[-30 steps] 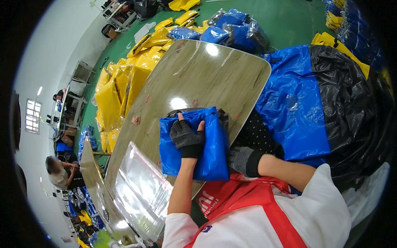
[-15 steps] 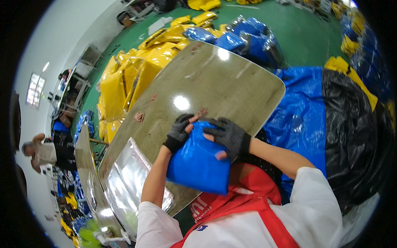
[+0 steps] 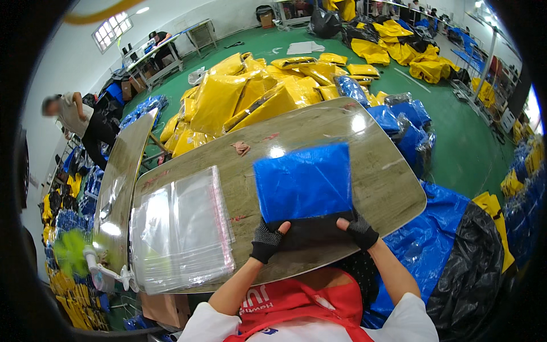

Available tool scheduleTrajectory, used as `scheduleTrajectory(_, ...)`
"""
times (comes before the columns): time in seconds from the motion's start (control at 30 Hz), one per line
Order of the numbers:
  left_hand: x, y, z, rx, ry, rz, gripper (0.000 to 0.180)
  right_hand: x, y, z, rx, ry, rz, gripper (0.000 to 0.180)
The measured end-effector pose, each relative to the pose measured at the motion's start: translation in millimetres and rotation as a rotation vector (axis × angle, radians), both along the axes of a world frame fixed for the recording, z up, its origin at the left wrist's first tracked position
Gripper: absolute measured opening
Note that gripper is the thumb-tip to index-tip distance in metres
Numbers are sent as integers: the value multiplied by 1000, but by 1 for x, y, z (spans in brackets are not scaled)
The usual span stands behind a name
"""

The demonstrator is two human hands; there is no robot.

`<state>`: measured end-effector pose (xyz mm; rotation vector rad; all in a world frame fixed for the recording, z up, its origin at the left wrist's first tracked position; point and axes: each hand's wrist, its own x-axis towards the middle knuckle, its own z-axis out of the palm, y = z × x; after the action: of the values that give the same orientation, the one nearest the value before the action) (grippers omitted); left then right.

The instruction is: The person places a clear plastic bag onto a large flat board, then inserts a blue and black plastic bag into it. The person folds and smooths the clear bag around the blue bag, then places the wrapped item into a larger blue and black bag. The person repeats this wrapping and bagging process multiple times.

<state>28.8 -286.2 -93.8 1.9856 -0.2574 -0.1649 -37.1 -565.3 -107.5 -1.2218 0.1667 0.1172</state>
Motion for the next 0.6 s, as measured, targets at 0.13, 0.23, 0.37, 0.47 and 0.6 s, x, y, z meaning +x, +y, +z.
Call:
scheduleTrajectory(0.13,77,6,19,356,102,-268,59,12,-7,11,112,95,34,59)
scheduleTrajectory(0.23,195,20,3,790,-441,271,46,12,0,5,136,104,57,58)
scheduleTrajectory(0.37,295,89,-47,256,-645,309,24,20,30,34,94,126,77,45)
scheduleTrajectory(0.47,270,71,-29,339,-182,201,57,12,18,32,55,150,35,43)
scheduleTrajectory(0.6,160,152,-10,885,-498,142,78,6,9,38,66,125,37,47)
